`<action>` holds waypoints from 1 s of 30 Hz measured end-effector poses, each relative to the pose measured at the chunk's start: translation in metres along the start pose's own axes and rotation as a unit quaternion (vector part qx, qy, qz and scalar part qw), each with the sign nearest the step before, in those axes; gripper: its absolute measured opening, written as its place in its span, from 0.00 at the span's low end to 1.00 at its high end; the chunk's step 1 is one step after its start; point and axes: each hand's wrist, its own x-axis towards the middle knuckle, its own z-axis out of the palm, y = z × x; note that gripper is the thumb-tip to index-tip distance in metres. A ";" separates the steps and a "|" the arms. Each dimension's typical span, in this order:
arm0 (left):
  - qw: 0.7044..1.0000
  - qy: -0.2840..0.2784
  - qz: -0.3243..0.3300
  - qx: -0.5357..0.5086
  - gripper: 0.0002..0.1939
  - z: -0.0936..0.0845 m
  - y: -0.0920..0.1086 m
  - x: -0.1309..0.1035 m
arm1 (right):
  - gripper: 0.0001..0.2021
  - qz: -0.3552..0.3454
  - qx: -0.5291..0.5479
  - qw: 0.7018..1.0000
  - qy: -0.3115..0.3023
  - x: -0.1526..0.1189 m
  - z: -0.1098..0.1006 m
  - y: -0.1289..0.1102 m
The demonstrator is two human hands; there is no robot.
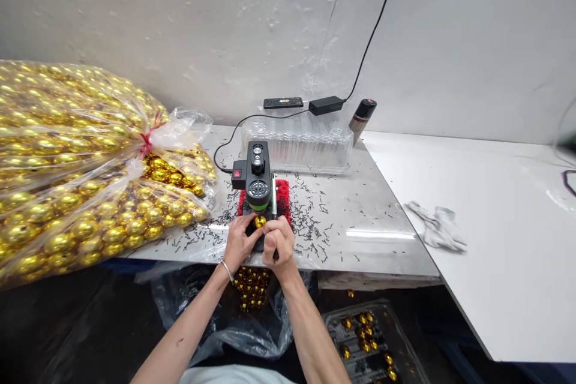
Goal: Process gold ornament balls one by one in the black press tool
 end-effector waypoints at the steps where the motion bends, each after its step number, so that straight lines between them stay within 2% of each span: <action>1: 1.000 0.003 -0.003 -0.005 0.14 0.000 0.000 0.001 | 0.15 0.015 0.008 1.000 0.016 0.007 -0.001 -0.004; 5: 0.999 0.026 -0.008 -0.029 0.14 -0.010 0.006 -0.005 | 0.14 0.095 0.014 0.995 0.037 0.042 -0.004 -0.023; 8: 0.999 0.008 0.039 -0.038 0.16 -0.028 0.015 -0.035 | 0.14 0.122 0.035 0.992 0.024 0.055 -0.006 -0.031; 12: 0.993 -0.079 0.093 -0.004 0.18 -0.047 0.021 -0.089 | 0.15 0.132 0.044 0.990 0.030 0.048 -0.006 -0.030; 14: 0.992 -0.078 0.094 0.017 0.19 -0.050 0.019 -0.102 | 0.15 0.144 0.046 0.988 0.036 0.040 -0.005 -0.028; 15: 0.993 -0.064 0.092 0.025 0.18 -0.051 0.017 -0.101 | 0.15 0.151 0.045 0.987 0.038 0.036 -0.004 -0.027; 16: 0.994 -0.044 0.090 0.033 0.16 -0.053 0.013 -0.094 | 0.15 0.156 0.045 0.986 0.043 0.034 -0.003 -0.026; 18: 0.996 0.010 0.071 0.057 0.13 -0.062 0.003 -0.064 | 0.15 0.161 0.046 0.985 0.050 0.031 -0.002 -0.025; 20: 0.993 0.070 0.027 0.096 0.13 -0.076 -0.012 -0.019 | 0.16 0.162 0.052 0.984 0.056 0.031 -0.001 -0.025; 22: 0.986 0.096 -0.026 0.133 0.14 -0.092 -0.030 0.029 | 0.16 0.158 0.056 0.984 0.064 0.031 0.000 -0.025; 24: 0.985 0.081 -0.043 0.144 0.12 -0.102 -0.049 0.069 | 0.16 0.162 0.055 0.983 0.071 0.030 0.001 -0.025; 26: 0.986 0.051 -0.056 0.146 0.09 -0.105 -0.065 0.097 | 0.16 0.168 0.053 0.981 0.078 0.029 0.002 -0.024; 30: 0.987 0.014 -0.072 0.141 0.19 -0.095 -0.080 0.116 | 0.17 0.170 0.044 0.982 0.075 0.025 0.002 -0.022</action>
